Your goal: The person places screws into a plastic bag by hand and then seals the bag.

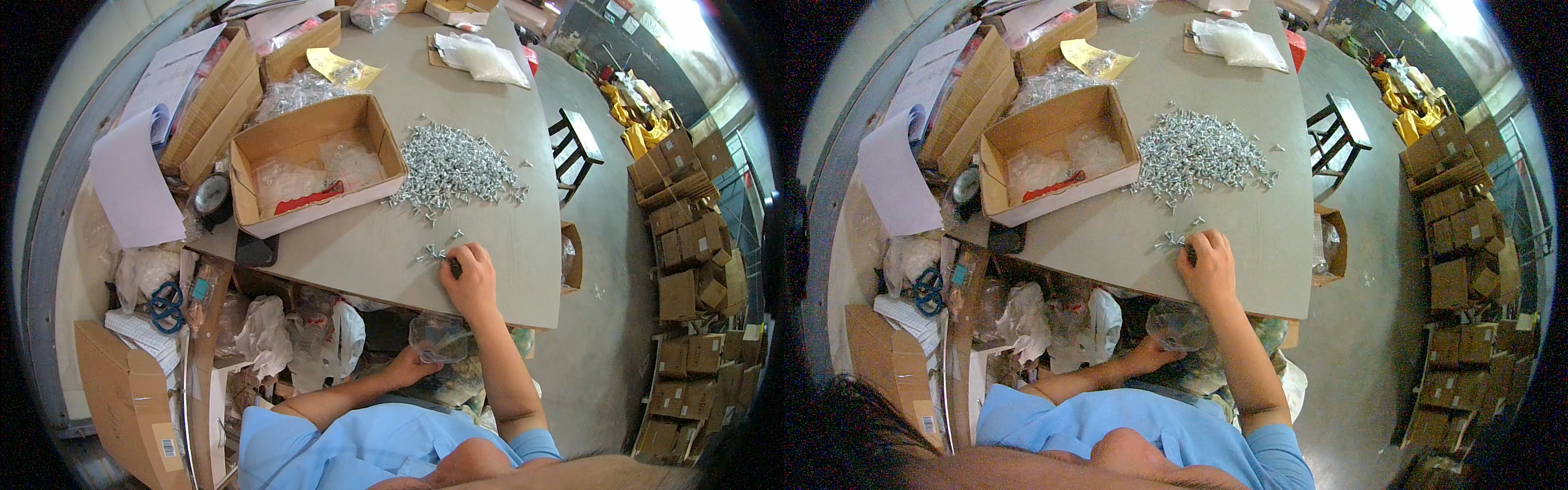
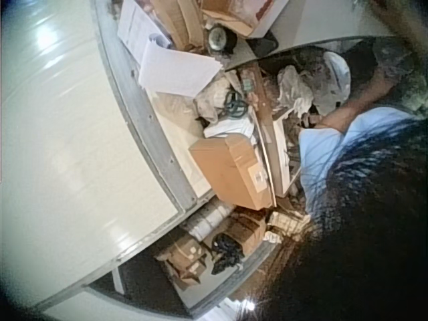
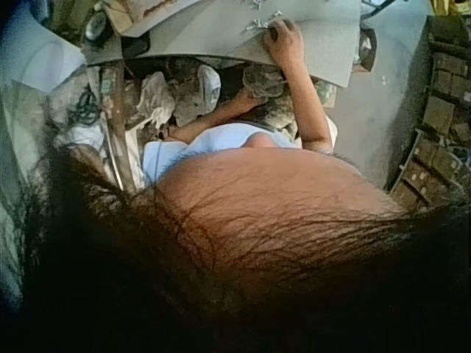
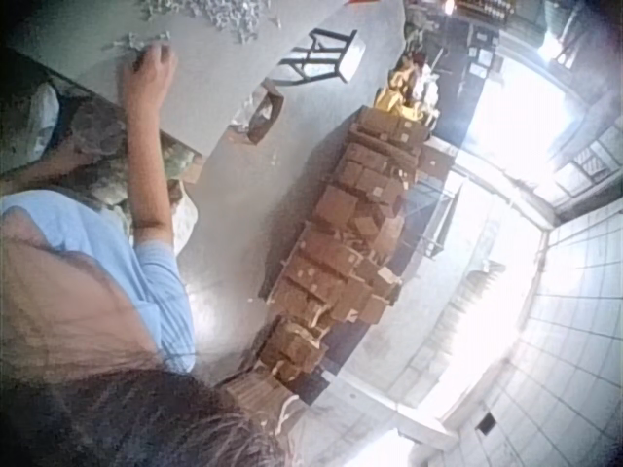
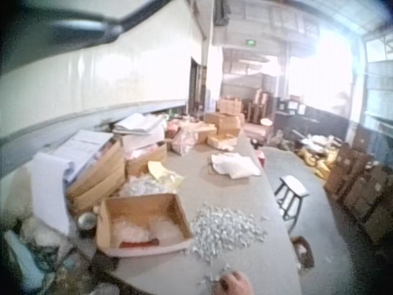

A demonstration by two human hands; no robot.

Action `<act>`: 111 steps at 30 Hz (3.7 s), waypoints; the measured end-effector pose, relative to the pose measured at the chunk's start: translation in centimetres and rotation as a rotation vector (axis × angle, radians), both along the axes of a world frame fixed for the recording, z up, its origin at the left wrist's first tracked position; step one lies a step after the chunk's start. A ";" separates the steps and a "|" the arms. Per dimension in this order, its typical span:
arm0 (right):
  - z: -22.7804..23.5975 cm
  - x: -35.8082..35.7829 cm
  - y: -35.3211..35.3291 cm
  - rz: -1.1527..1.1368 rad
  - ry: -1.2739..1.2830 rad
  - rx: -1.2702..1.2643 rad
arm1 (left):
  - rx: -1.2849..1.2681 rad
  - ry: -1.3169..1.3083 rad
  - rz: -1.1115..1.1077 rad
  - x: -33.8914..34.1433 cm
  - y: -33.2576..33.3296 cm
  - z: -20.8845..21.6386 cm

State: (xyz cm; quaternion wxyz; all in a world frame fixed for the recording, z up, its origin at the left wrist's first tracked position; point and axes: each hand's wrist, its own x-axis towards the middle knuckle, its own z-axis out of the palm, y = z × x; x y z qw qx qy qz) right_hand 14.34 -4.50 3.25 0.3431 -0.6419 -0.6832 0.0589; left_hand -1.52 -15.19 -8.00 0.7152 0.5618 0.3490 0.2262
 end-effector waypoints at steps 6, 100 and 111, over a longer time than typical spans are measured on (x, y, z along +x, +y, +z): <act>1.5 -0.5 0.0 0.074 0.041 0.014 | -0.057 -0.095 0.013 0.2 -0.6 -1.7; 2.0 -1.0 4.3 0.063 -0.044 -0.244 | -0.034 -0.093 0.004 0.2 -0.3 -0.9; 4.8 0.4 -7.2 0.311 0.309 -0.443 | 0.544 0.030 0.093 1.2 1.9 -2.6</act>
